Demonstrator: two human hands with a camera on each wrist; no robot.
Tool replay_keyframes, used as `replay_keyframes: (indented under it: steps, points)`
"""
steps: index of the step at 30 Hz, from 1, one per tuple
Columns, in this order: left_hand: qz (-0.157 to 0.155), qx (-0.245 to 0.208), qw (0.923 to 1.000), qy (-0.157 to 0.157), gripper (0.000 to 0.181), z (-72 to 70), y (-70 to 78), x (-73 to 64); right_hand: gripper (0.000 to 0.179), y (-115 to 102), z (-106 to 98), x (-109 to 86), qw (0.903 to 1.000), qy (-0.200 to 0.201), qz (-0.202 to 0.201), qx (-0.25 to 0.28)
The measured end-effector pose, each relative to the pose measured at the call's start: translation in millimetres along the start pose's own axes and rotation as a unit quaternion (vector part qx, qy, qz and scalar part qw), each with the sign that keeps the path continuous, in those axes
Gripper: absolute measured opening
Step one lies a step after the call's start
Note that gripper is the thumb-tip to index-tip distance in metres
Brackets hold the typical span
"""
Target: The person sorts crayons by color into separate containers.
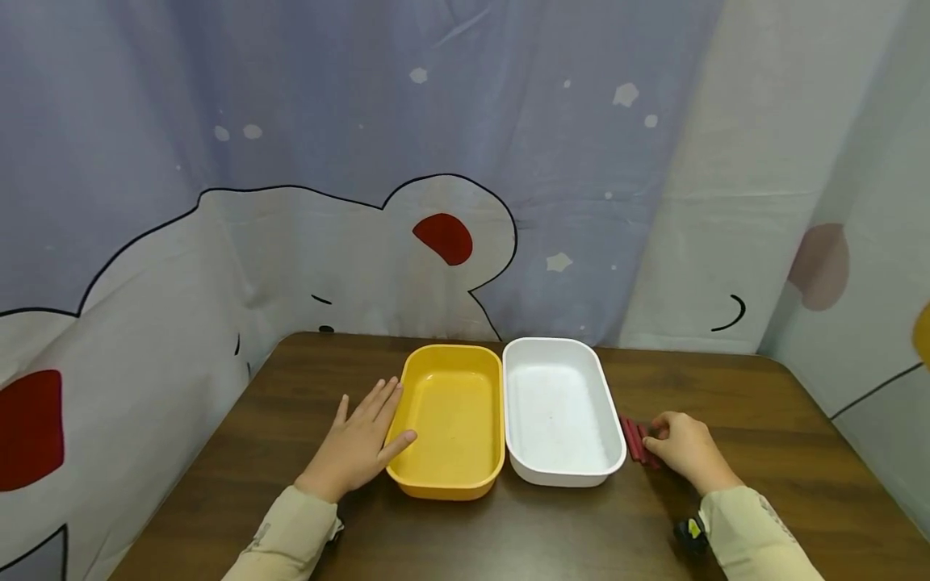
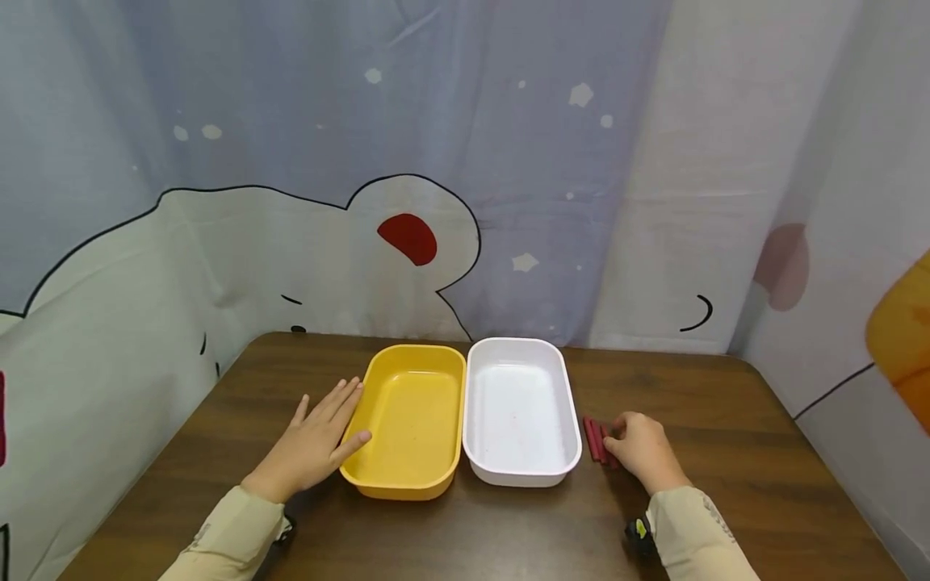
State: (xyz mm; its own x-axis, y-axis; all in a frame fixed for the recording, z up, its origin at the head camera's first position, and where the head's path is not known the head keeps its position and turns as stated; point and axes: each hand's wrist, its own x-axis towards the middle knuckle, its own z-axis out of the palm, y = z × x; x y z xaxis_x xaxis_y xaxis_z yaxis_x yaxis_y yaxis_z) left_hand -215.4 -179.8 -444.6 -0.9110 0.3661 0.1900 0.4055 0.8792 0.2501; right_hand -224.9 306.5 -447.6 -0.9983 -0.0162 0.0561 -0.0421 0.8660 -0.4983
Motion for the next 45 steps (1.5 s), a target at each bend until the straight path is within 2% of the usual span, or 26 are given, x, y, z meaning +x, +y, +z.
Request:
replay_keyframes:
  steps: [8,15,32,45]
  points:
    - [-0.008,-0.006,0.9997,-0.021,0.081,1.0,-1.7,2.0,0.017,-5.3,4.2,2.2,0.9998,0.001,0.017,0.013]
    - [-0.014,-0.012,0.9992,-0.035,0.081,1.8,-3.3,1.9,0.015,-6.7,8.2,3.0,0.9995,0.019,0.025,0.01]
    - [-0.022,-0.04,0.9983,-0.036,0.08,4.1,-3.0,1.0,0.02,-5.9,7.1,-2.5,0.9974,0.037,0.044,0.044]
    - [-0.022,-0.039,0.9983,-0.037,0.079,6.0,-4.9,2.3,0.03,-11.5,2.5,-7.3,0.9938,0.086,0.028,0.065]
